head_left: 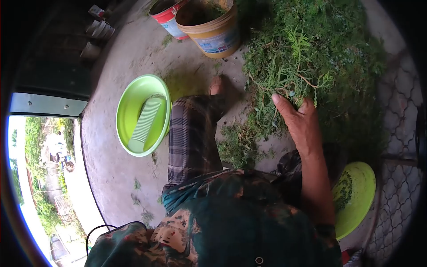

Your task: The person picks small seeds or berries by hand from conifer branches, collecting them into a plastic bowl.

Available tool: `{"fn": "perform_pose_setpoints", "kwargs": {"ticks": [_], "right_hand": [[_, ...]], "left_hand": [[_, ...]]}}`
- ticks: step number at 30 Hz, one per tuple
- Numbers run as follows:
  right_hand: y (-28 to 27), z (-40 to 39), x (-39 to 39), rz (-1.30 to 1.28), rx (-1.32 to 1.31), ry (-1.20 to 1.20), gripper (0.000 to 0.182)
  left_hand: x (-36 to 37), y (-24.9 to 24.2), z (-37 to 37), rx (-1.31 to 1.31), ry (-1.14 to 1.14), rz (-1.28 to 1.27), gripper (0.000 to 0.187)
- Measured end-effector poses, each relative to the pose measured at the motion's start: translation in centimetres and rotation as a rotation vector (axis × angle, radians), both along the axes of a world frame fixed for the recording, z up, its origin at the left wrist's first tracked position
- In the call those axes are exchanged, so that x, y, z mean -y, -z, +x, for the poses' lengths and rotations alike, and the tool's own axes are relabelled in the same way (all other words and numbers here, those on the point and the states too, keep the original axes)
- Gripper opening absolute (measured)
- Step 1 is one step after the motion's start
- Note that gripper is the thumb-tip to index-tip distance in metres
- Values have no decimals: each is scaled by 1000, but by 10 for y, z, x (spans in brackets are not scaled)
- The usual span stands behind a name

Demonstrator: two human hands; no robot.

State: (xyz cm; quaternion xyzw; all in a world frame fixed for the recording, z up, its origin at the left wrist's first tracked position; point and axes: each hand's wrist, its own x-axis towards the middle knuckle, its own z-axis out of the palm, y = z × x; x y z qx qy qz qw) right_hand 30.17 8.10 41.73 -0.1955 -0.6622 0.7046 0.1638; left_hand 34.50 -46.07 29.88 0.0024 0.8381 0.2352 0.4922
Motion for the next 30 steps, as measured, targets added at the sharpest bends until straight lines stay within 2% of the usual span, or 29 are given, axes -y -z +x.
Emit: {"fn": "perform_pose_setpoints", "kwargs": {"ticks": [4,7,10,14,15,18,23,30], "right_hand": [[-1,2,-3,41,-16,13,20],[-7,4,-4,2,85,13,21],[6,3,-5,-68,23,66,23],[8,2,-4,-6,-38,65,29],[10,3,-5,-82,-10,43,31],[15,3,-2,-177,-6,69,29],[12,2,-3,-110,25,71,28],[21,5,-9,-156,96,85,26]], "left_hand": [[5,16,-14,-55,66,30,26],[9,24,-29,-95,117,48,26],[12,32,-51,-141,175,69,26],[17,45,-75,-191,244,101,26],[17,49,-79,-204,257,111,26],[24,55,-87,-244,287,130,26],[36,62,-103,-309,346,158,25],[49,72,-117,-397,413,197,25]]}}
